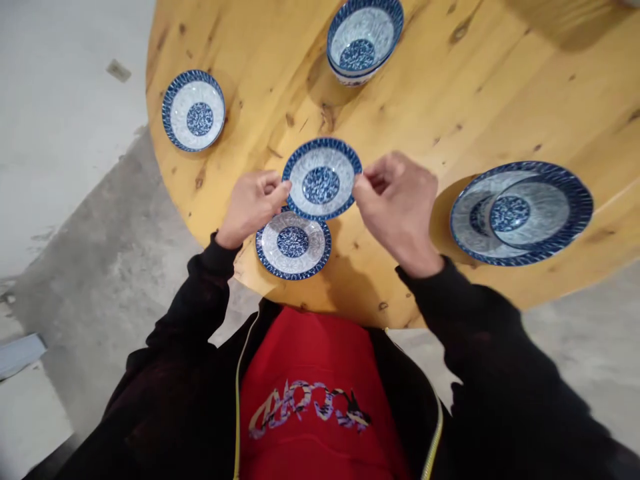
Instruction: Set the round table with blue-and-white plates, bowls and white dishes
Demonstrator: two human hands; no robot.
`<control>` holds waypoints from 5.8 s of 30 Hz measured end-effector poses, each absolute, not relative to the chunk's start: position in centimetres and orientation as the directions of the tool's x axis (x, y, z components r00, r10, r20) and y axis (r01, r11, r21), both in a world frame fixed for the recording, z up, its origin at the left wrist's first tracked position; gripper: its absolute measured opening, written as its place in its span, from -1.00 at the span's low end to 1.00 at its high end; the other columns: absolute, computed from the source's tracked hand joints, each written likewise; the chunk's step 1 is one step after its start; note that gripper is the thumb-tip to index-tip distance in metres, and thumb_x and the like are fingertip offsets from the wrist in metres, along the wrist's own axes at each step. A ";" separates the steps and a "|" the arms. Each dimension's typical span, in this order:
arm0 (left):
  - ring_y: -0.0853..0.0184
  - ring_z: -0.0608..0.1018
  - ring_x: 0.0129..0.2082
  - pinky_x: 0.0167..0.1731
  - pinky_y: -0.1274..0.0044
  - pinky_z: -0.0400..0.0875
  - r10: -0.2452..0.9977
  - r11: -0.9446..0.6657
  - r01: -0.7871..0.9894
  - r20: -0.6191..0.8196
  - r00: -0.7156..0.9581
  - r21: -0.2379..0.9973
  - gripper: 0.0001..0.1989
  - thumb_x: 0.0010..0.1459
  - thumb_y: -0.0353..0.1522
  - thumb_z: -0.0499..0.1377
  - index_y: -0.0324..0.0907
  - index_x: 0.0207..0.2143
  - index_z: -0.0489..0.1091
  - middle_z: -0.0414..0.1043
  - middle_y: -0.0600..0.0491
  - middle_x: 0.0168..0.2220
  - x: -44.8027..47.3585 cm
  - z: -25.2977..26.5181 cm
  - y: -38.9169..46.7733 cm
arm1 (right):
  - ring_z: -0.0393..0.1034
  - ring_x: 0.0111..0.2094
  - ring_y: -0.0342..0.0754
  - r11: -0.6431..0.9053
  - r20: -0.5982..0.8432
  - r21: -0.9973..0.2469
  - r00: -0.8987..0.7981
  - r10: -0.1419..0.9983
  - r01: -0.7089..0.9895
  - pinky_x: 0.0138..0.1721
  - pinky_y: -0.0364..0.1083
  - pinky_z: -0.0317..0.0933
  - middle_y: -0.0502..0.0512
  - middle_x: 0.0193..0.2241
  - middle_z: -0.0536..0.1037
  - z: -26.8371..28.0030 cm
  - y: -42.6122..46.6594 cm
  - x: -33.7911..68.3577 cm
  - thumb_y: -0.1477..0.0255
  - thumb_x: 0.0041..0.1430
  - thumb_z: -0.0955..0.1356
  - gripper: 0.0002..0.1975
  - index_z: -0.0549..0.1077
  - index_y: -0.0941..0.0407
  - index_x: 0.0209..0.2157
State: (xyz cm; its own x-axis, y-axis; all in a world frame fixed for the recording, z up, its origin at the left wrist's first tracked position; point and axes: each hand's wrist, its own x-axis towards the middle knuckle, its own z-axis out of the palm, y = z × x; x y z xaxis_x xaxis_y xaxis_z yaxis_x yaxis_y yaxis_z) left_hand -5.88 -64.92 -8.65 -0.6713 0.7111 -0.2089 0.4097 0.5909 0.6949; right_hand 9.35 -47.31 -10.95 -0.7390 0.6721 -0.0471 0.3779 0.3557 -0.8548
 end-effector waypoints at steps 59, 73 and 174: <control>0.33 0.45 -0.40 -0.31 0.48 0.22 0.619 0.600 0.187 -0.303 -0.724 0.778 -0.73 0.38 -0.27 0.05 -0.15 -0.33 0.45 0.49 0.06 -0.42 -7.2 -14.6 -84.4 | 0.45 -0.59 -0.05 -0.164 -0.435 -0.752 -0.294 0.851 0.638 -0.61 -0.14 0.36 0.00 -0.65 0.48 -17.5 -64.5 14.5 0.26 0.02 0.50 -0.74 0.36 0.04 -0.50; 0.36 0.49 -0.41 -0.32 0.53 0.23 0.681 0.606 0.248 -0.332 -0.653 0.756 -0.73 0.37 -0.29 0.06 -0.12 -0.42 0.34 0.49 0.12 -0.45 -6.5 -13.5 -84.7 | 0.40 -0.63 -0.12 -0.201 -0.319 -0.898 -0.264 0.910 0.390 -0.63 -0.16 0.33 0.06 -0.57 0.55 -14.2 -68.3 16.1 0.00 -0.10 0.57 -0.53 0.52 0.12 -0.43; 0.45 0.64 -0.43 -0.25 0.53 0.53 0.942 0.099 0.672 -0.287 0.174 0.734 -0.92 0.39 -0.36 0.02 -0.16 -0.20 0.26 0.43 0.20 -0.47 -41.6 -8.1 -58.1 | 0.53 -0.44 0.07 -0.038 0.029 -0.771 0.093 0.995 0.635 -0.26 0.11 0.49 0.03 -0.50 0.53 -9.9 -59.5 -19.2 0.49 0.14 0.36 -0.89 0.41 -0.02 -0.43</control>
State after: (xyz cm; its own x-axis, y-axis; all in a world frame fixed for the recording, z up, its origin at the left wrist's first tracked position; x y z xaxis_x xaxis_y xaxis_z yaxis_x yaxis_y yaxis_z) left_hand -41.63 -58.13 -8.07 0.1736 0.9422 -0.2865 0.6718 0.0994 0.7340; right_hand -19.22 -59.49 -9.88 0.0934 0.9952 0.0286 0.6353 -0.0375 -0.7714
